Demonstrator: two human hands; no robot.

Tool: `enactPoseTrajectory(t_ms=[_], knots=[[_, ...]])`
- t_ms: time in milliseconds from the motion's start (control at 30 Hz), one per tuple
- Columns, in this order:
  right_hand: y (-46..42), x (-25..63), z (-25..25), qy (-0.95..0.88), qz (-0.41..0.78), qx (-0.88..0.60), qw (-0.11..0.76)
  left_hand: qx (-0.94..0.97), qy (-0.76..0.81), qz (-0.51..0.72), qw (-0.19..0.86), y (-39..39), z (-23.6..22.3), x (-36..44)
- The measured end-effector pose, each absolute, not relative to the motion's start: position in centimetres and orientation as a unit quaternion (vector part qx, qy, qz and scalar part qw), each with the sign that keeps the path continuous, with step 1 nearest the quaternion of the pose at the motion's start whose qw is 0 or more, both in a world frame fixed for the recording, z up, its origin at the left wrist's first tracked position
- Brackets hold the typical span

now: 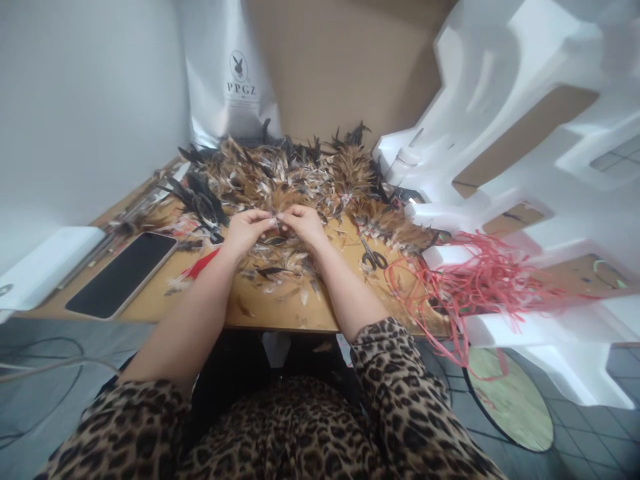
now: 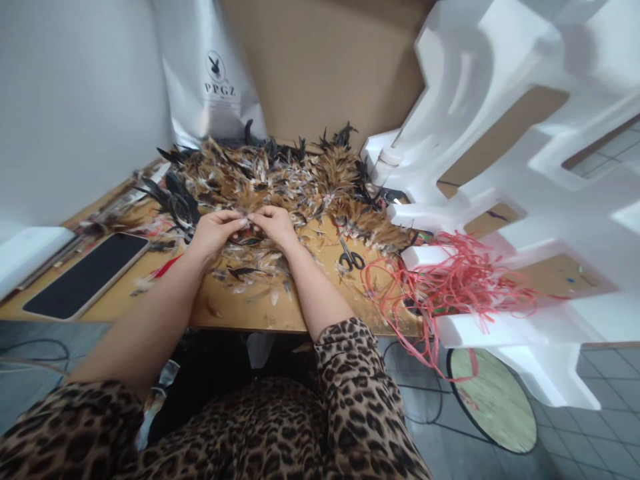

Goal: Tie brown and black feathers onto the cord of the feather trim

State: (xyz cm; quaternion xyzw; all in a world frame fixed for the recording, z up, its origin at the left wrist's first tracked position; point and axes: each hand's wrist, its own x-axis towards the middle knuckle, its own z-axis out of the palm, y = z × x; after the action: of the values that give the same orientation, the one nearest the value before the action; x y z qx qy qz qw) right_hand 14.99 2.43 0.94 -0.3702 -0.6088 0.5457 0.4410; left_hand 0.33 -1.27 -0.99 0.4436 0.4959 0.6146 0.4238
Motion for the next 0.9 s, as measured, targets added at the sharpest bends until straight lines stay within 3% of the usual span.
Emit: enactPoseTrajectory(t_ms=[233, 433, 667, 733, 900], knots=[[2.9, 14.7, 0.1, -0.674, 0.446, -0.391, 0.441, 0.439, 0.508, 0.612, 0.418, -1.3, -0.7, 0.8], [2.7, 14.2, 0.0, -0.643, 0.486, -0.397, 0.438, 0.433, 0.514, 0.616, 0.411, -1.5, -0.5, 1.1], [2.6, 14.7, 0.4, -0.693, 0.408, -0.418, 0.423, 0.435, 0.52, 0.607, 0.415, -1.7, -0.6, 1.0], [2.6, 14.8, 0.6, -0.681, 0.438, -0.414, 0.416, 0.424, 0.503, 0.606, 0.447, -1.7, -0.5, 0.8], [2.4, 14.6, 0.3, -0.539, 0.663, -0.308, 0.419, 0.346, 0.402, 0.596, 0.603, -1.8, -0.3, 0.0]])
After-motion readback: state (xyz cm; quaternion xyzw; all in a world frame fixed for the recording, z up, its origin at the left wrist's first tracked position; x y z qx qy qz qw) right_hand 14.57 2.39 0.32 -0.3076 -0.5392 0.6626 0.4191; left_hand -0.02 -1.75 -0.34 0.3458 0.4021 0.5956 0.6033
